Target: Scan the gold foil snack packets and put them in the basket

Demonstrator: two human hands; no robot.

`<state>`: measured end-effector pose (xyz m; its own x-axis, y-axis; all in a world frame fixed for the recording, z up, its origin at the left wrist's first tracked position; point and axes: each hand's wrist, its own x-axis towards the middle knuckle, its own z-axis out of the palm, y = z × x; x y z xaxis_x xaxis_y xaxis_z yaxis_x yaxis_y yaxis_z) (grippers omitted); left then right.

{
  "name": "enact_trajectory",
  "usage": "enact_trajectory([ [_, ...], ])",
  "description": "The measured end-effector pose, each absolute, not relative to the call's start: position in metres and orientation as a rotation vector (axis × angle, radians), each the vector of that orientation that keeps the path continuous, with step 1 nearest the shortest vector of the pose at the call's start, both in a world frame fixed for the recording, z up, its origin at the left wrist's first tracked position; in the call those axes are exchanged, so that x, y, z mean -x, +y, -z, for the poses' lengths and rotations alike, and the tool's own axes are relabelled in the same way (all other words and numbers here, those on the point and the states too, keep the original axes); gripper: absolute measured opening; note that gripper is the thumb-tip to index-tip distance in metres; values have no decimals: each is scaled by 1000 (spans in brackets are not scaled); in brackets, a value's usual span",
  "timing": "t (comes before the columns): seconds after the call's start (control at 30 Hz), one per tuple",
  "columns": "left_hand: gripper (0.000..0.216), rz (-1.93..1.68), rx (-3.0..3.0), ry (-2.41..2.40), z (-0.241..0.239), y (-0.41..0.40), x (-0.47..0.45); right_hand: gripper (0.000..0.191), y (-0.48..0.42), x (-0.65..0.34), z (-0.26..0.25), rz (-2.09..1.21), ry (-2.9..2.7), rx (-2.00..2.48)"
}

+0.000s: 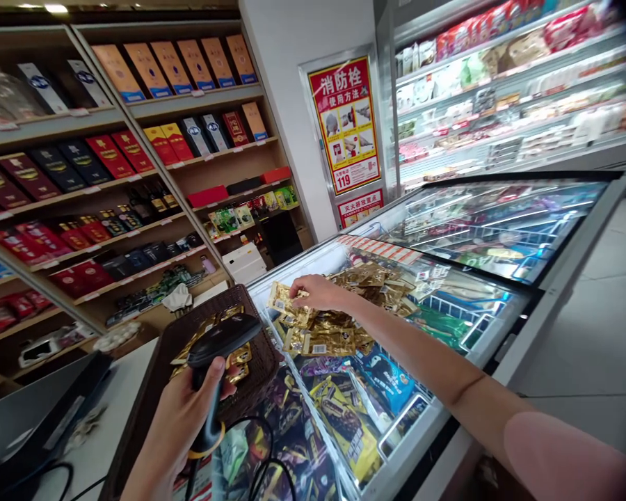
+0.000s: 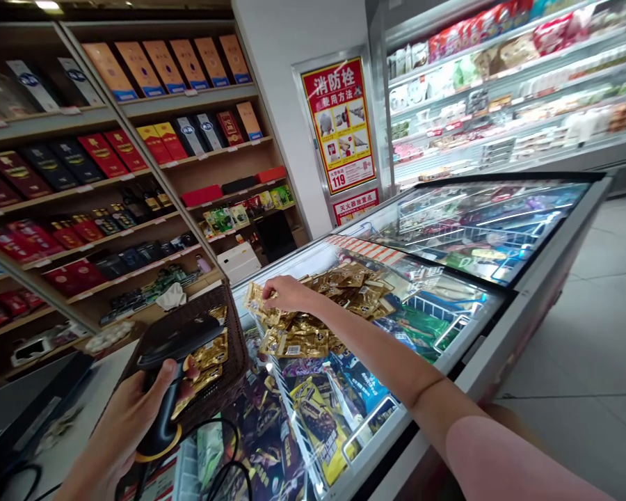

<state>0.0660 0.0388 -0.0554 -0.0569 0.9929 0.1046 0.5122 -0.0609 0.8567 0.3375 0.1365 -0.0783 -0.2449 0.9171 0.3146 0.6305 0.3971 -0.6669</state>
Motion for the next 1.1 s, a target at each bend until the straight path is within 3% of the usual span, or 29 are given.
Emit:
enact_trajectory([
  [0.27, 47, -1130, -1589, 1616, 51, 38, -67, 13, 177, -402, 97, -103, -1768, 1909],
  [0.63, 54, -1013, -1596, 1689, 41, 47, -33, 38, 181, -402, 130, -1, -1770, 2162],
  [0.93, 51, -943, -1662, 1924, 28, 36, 18, 29, 144, -276, 111, 131, -2205, 1787],
  [1.1, 55, -961, -1594, 2051, 29, 33, 46, 32, 130, -156, 108, -224, -2435, 1471],
])
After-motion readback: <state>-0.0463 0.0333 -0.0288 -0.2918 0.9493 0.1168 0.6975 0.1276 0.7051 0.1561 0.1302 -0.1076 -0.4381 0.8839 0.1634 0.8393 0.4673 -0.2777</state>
